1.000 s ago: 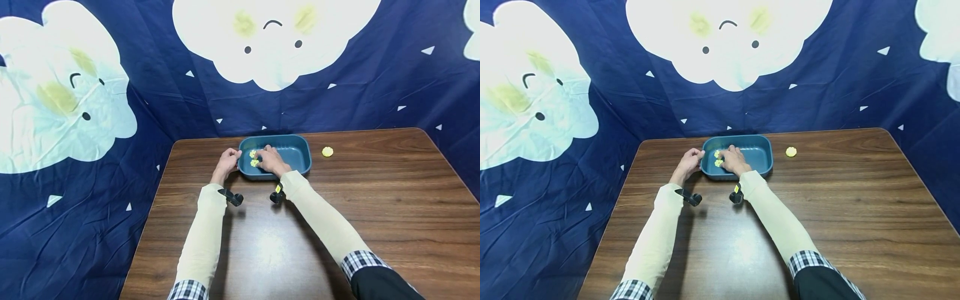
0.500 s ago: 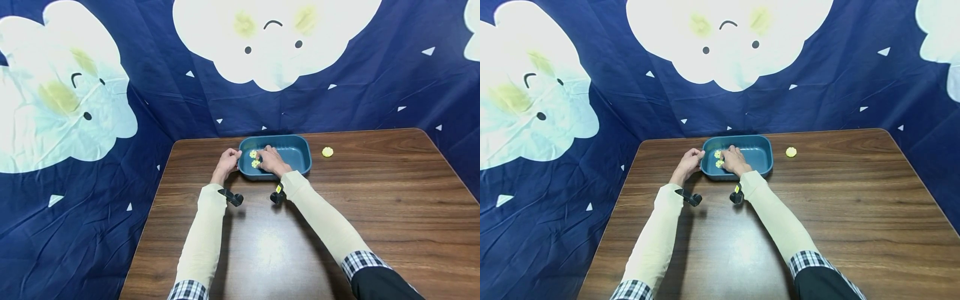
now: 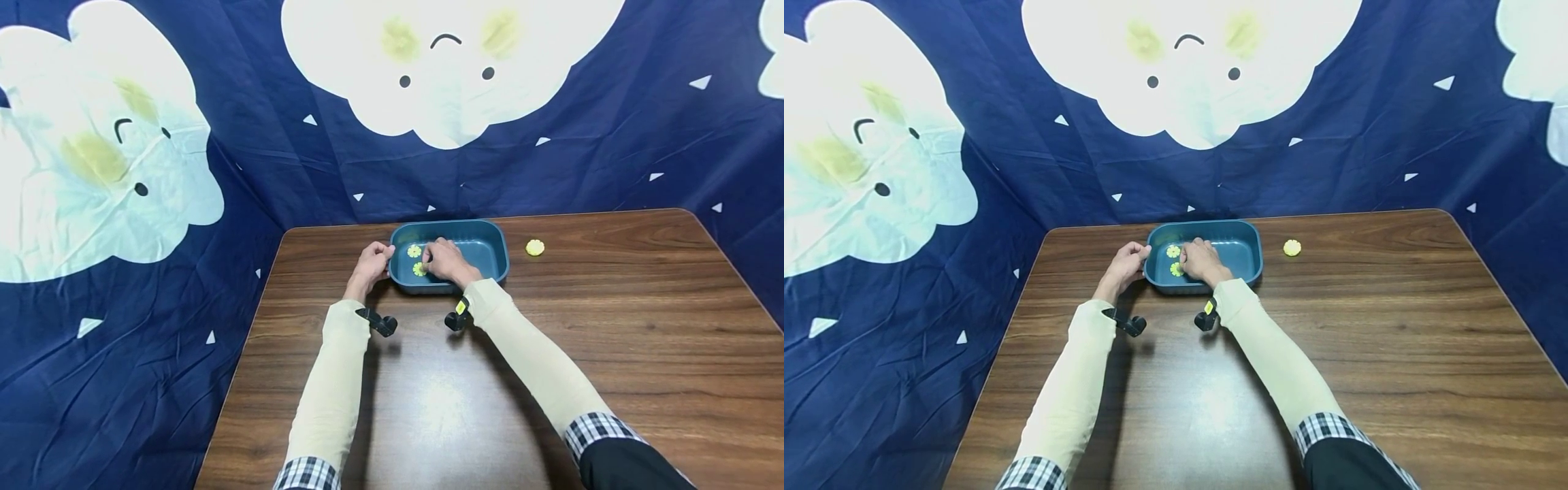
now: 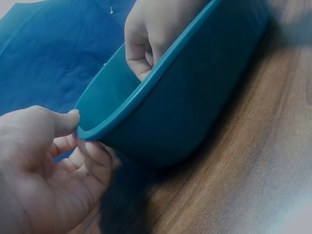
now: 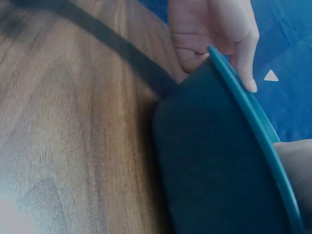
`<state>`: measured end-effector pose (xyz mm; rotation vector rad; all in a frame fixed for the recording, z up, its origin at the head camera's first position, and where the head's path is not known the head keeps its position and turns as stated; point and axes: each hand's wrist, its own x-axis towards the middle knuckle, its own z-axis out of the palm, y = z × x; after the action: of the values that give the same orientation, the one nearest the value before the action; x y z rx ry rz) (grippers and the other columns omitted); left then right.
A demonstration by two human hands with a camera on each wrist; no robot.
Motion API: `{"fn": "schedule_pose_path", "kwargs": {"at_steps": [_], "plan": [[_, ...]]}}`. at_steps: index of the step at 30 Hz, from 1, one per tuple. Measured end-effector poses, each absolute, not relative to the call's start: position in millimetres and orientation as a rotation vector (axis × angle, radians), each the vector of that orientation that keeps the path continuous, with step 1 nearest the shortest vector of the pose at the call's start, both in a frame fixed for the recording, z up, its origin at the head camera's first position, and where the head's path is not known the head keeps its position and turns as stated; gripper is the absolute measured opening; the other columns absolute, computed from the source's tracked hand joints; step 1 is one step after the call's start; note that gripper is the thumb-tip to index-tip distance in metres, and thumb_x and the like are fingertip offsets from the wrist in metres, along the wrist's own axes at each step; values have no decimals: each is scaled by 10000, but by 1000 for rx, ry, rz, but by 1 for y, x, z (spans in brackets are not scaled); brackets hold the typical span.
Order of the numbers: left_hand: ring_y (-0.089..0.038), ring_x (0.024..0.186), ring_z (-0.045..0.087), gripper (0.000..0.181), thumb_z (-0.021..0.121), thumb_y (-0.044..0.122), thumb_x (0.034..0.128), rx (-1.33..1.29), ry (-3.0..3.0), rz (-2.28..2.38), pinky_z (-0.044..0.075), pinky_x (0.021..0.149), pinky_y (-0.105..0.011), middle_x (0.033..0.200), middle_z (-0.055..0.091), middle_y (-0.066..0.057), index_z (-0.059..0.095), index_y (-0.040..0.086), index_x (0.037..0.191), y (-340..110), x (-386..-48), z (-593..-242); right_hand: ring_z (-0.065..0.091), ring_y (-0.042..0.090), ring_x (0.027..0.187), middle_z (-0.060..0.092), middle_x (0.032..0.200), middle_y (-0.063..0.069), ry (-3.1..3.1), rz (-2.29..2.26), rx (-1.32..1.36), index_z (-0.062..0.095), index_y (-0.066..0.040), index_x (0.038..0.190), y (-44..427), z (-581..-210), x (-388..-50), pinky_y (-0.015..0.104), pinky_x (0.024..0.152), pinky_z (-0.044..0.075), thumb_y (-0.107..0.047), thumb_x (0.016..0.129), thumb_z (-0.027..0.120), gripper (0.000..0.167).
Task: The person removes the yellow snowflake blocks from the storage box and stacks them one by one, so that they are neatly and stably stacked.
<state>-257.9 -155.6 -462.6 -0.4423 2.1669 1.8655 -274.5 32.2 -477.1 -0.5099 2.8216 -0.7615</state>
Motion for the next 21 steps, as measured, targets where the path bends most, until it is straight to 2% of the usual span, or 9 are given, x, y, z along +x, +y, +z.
{"fn": "schedule_pose_path", "kwargs": {"at_steps": [4, 13, 21], "plan": [[-101, 617, 458, 192, 549, 234, 981, -441, 2164, 1867, 427, 544, -207, 810, 462, -59, 462, 111, 862, -156, -257, -462, 508, 258, 975, 596, 916, 86, 2817, -836, -546, 647, -112, 789, 35, -477, -275, 396, 937, 400, -200, 833, 708, 116], [-100, 610, 454, 191, 547, 242, 981, -431, 2174, 1858, 436, 557, -217, 764, 451, -35, 467, 110, 868, -156, -258, -462, 499, 280, 1050, 603, 1017, 123, 2757, -1055, -504, 651, -87, 839, 48, -466, -269, 418, 1007, 368, -220, 869, 705, 147], [-103, 613, 448, 201, 546, 243, 982, -436, 2184, 1851, 428, 551, -212, 765, 446, -40, 458, 117, 853, -155, -257, -461, 492, 284, 1039, 572, 1073, 133, 2734, -1177, -439, 629, -97, 868, 61, -458, -262, 418, 955, 384, -266, 884, 693, 181]]}}
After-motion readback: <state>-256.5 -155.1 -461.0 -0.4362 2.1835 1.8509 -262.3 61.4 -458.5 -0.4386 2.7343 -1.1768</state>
